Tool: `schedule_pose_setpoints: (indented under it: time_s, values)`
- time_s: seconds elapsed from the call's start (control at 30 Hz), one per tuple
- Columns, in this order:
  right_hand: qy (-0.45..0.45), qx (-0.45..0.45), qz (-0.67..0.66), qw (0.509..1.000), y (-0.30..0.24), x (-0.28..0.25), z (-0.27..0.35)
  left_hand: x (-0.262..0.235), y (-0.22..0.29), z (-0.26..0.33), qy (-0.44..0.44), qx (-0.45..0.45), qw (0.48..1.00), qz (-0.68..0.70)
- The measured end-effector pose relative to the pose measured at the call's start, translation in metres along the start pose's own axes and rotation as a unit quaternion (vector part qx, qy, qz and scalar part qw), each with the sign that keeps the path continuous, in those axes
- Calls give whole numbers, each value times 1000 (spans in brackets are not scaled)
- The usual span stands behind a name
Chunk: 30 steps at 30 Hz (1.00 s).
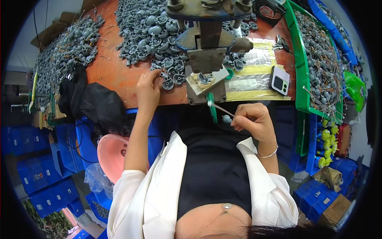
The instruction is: Assemble small plastic components at a factory workbench using a manual press tool.
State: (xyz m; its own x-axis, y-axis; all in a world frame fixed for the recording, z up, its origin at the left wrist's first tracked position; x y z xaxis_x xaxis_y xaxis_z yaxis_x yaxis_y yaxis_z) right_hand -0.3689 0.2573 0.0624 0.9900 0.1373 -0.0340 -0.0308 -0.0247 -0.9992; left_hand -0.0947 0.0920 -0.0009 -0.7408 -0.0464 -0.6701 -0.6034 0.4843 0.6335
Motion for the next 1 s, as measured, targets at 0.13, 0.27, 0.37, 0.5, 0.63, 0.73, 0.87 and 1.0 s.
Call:
schedule_pose_setpoints:
  time_s: [0.13,0.27,0.37,0.5,0.63,0.73,0.87,1.0]
  values:
    - [22,35,7,999,-2,10,-5,2,-2,-8,-47,29,998,30]
    - [44,47,9,998,-1,13,-6,-1,-2,-12,-78,108,987,-87]
    - [72,36,30,996,10,14,-5,-10,-4,-12,-58,129,982,-125]
    - [107,73,22,991,19,18,-9,-4,3,-3,47,-30,990,132]
    - [92,87,35,991,18,32,-17,12,43,24,-47,-269,599,752]
    - [37,143,-30,989,19,43,-24,30,59,36,-81,-270,520,806]
    - [10,168,-52,984,21,45,-26,34,77,33,-75,-258,565,780]
    - [2,174,-43,984,26,43,-25,36,81,33,-88,-246,575,775]
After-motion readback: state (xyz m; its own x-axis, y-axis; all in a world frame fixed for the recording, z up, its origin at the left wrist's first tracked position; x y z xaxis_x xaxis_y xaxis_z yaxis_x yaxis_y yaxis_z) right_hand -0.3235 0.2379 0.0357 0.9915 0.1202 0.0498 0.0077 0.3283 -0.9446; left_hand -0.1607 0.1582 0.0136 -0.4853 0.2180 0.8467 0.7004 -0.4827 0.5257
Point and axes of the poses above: each hand's wrist, its own z-axis away from the middle knuckle, its own x-axis out of the palm, y = z × x, the point moved 1 cm from there along -z, towards the middle knuckle, and after that the axes turned 6 degrees about z, right-handed, at the moved point
